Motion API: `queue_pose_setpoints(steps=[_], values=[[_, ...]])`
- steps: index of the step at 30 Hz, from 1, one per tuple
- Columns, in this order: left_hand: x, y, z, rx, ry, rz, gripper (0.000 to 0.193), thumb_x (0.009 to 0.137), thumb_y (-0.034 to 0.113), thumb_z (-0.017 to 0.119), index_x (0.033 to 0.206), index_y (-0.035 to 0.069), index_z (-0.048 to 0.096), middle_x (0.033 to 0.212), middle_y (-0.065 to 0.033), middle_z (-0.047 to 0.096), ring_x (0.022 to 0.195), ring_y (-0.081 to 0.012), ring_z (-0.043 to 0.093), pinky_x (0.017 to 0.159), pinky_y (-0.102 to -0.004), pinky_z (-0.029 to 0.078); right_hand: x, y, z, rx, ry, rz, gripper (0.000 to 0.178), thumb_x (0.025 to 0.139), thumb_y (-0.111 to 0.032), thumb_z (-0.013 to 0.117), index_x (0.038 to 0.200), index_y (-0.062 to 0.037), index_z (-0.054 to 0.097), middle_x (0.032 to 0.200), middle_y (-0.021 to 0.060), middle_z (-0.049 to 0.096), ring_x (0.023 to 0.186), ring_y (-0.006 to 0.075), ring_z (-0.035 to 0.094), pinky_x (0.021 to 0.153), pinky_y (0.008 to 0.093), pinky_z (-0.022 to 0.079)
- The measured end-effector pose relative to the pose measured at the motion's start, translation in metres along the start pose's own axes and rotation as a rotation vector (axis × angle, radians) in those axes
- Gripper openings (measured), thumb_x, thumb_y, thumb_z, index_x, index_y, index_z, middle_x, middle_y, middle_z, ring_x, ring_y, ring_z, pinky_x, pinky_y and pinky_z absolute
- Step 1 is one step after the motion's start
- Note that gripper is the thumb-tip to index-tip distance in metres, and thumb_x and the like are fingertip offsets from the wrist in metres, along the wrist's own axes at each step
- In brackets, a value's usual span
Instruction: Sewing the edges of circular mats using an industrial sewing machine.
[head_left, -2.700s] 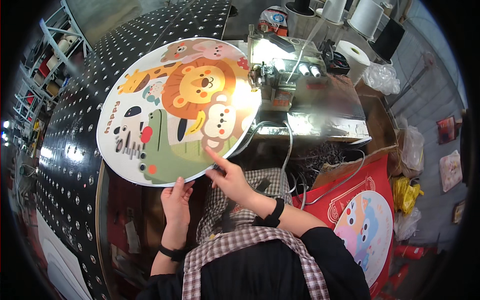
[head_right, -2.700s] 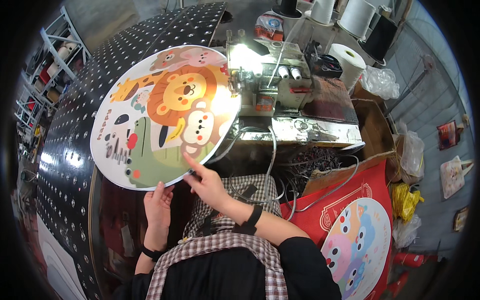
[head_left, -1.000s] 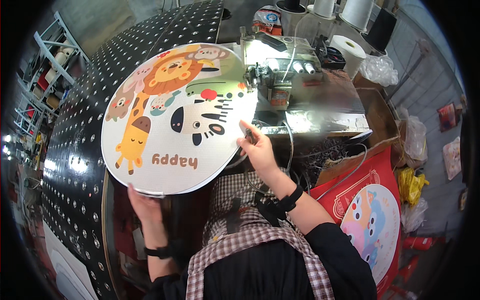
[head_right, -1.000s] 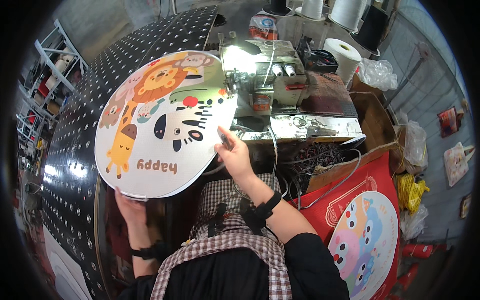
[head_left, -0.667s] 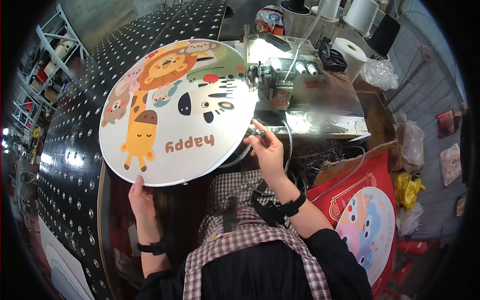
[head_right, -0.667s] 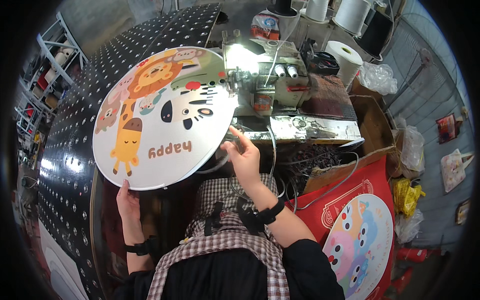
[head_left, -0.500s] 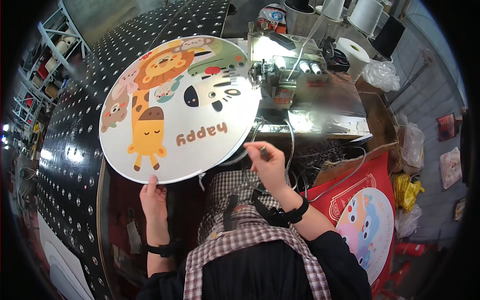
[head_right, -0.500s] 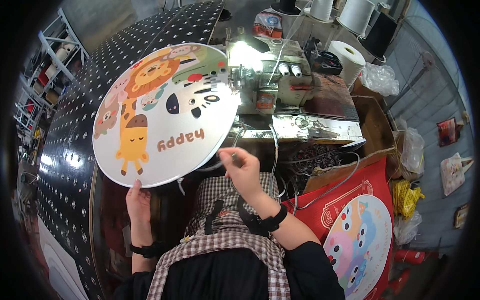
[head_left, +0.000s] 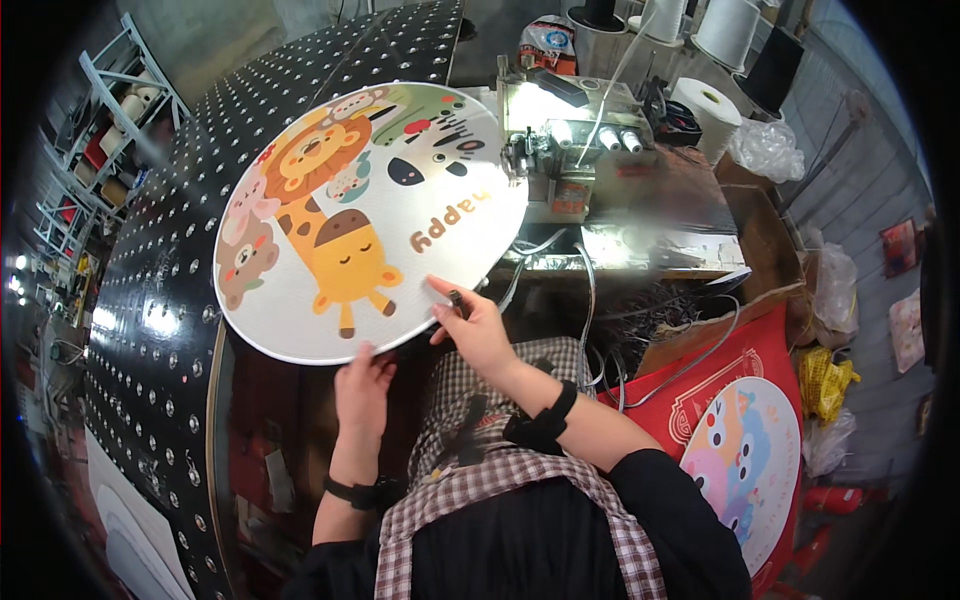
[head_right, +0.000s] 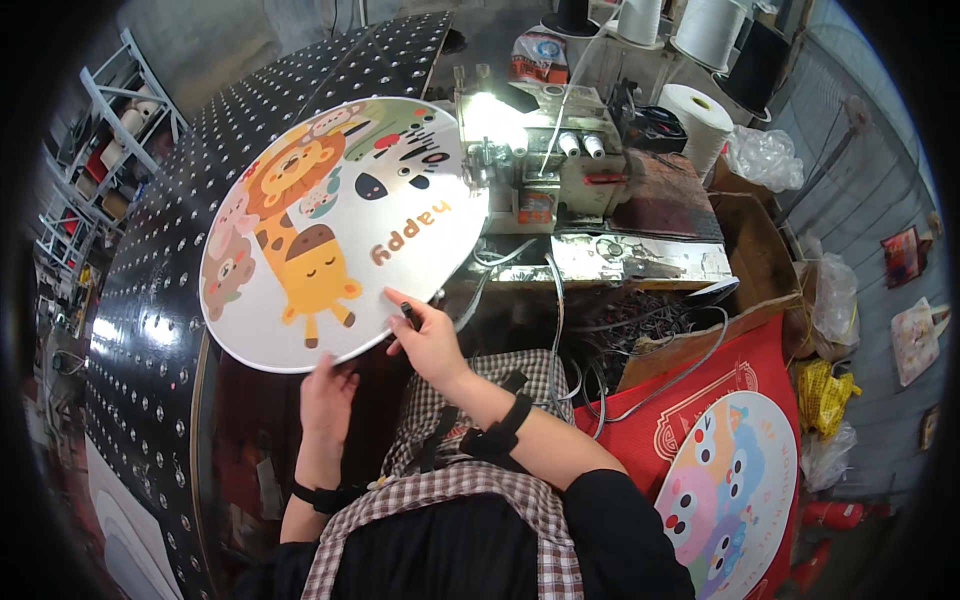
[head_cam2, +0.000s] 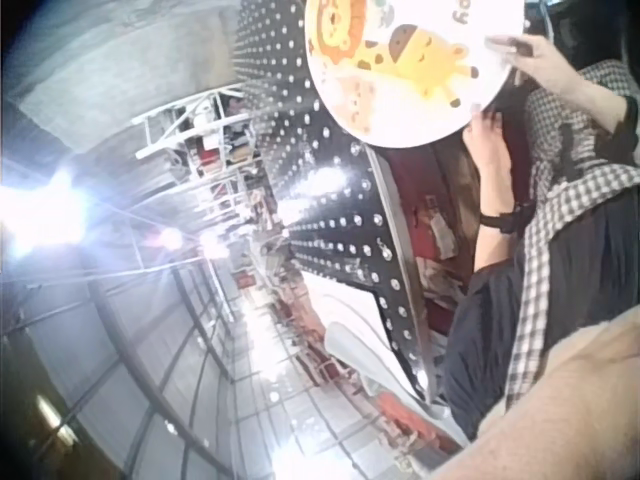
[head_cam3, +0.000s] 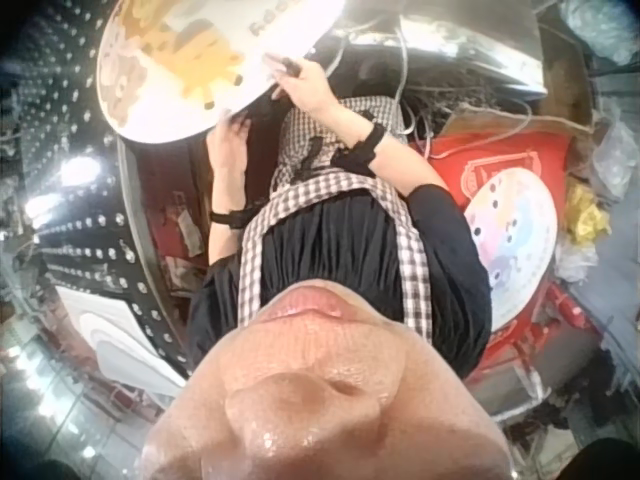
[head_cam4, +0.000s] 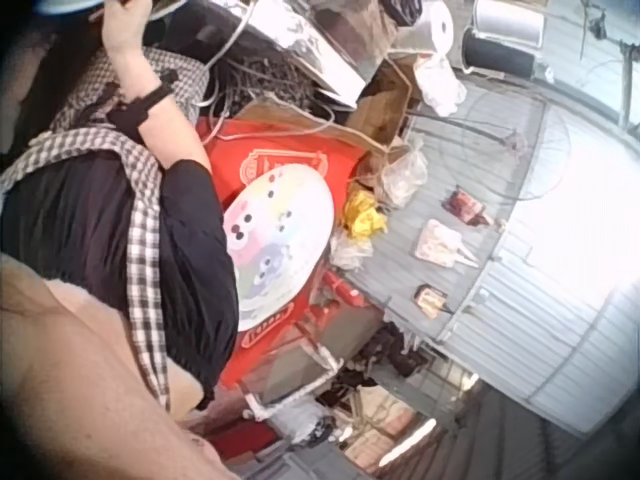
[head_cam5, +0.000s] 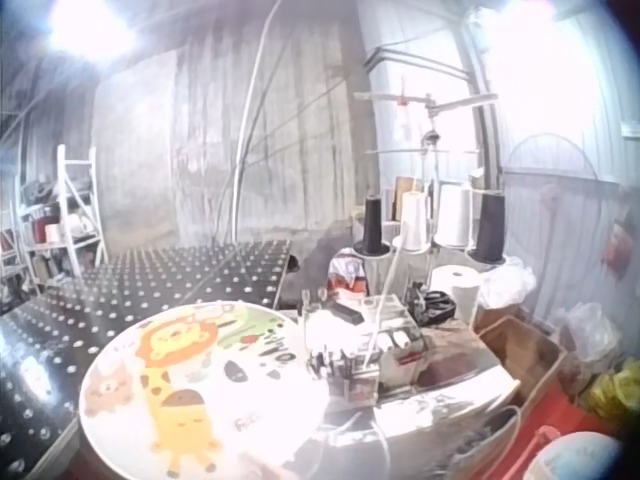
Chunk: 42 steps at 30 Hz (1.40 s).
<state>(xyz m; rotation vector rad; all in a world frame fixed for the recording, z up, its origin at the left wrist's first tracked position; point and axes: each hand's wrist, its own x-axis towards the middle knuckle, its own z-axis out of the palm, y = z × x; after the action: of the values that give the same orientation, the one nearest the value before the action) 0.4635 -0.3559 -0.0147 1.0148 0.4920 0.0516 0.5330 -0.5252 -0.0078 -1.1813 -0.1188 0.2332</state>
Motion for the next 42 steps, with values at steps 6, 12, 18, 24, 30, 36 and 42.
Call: queue_pose_setpoints(steps=[6,12,18,24,30,36,42], values=[[0.005,0.046,-0.051,-0.106,0.222,0.231,0.014,0.087,0.018,0.055,0.096,0.007,0.056,0.091,-0.0036,0.060,0.080,-0.0124,0.056,0.070,-0.0273,0.042,0.018,-0.021,-0.032,0.024,0.083,0.009,0.036,0.085,-0.003,0.052,0.121,0.0010,0.050,0.080,0.0038,0.057,0.055,0.0075,0.050,0.052,0.0198,0.045],[-0.007,0.025,-0.036,0.021,0.148,0.172,0.006,0.084,0.013,0.060,0.084,0.007,0.059,0.083,-0.0032,0.062,0.073,-0.0117,0.058,0.061,-0.0241,0.042,0.028,-0.028,-0.044,-0.037,0.209,-0.061,0.038,0.084,-0.002,0.054,0.122,0.0016,0.047,0.085,0.0048,0.057,0.063,0.0077,0.052,0.057,0.0203,0.046],[-0.013,0.024,-0.022,-0.050,0.065,0.098,0.019,0.084,0.020,0.061,0.094,0.005,0.055,0.087,-0.0030,0.060,0.077,-0.0134,0.057,0.065,-0.0271,0.043,0.014,-0.012,-0.031,-0.036,0.178,-0.192,0.055,0.079,0.004,0.057,0.130,0.0005,0.036,0.087,0.0044,0.056,0.067,0.0062,0.052,0.055,0.0193,0.047],[-0.004,0.038,-0.040,-0.045,0.252,0.225,0.015,0.084,0.023,0.061,0.085,0.009,0.054,0.082,-0.0009,0.060,0.073,-0.0105,0.055,0.065,-0.0260,0.041,0.018,-0.015,-0.039,-0.065,0.179,-0.117,0.056,0.079,0.005,0.057,0.131,0.0001,0.036,0.075,-0.0008,0.050,0.062,0.0051,0.049,0.057,0.0192,0.045],[-0.001,0.032,-0.038,-0.021,0.202,0.223,0.013,0.086,0.020,0.059,0.084,0.009,0.054,0.083,-0.0010,0.060,0.073,-0.0105,0.055,0.065,-0.0243,0.041,0.029,-0.019,-0.041,-0.056,0.220,-0.170,0.054,0.079,0.006,0.056,0.130,0.0019,0.038,0.069,-0.0028,0.047,0.058,0.0043,0.048,0.054,0.0187,0.044],[0.002,0.030,-0.029,-0.004,0.173,0.211,0.014,0.086,0.021,0.060,0.083,0.008,0.054,0.083,-0.0019,0.061,0.075,-0.0112,0.058,0.064,-0.0239,0.041,0.039,-0.027,-0.050,-0.096,0.199,-0.153,0.052,0.079,0.003,0.056,0.129,0.0027,0.039,0.073,-0.0020,0.048,0.062,0.0068,0.050,0.061,0.0191,0.041],[0.002,0.026,-0.024,0.017,0.154,0.202,0.015,0.086,0.021,0.060,0.080,0.008,0.056,0.082,-0.0028,0.062,0.073,-0.0117,0.059,0.064,-0.0235,0.041,0.045,-0.027,-0.055,-0.113,0.215,-0.157,0.050,0.080,0.003,0.054,0.129,0.0021,0.040,0.072,-0.0015,0.050,0.062,0.0069,0.050,0.061,0.0201,0.042]])
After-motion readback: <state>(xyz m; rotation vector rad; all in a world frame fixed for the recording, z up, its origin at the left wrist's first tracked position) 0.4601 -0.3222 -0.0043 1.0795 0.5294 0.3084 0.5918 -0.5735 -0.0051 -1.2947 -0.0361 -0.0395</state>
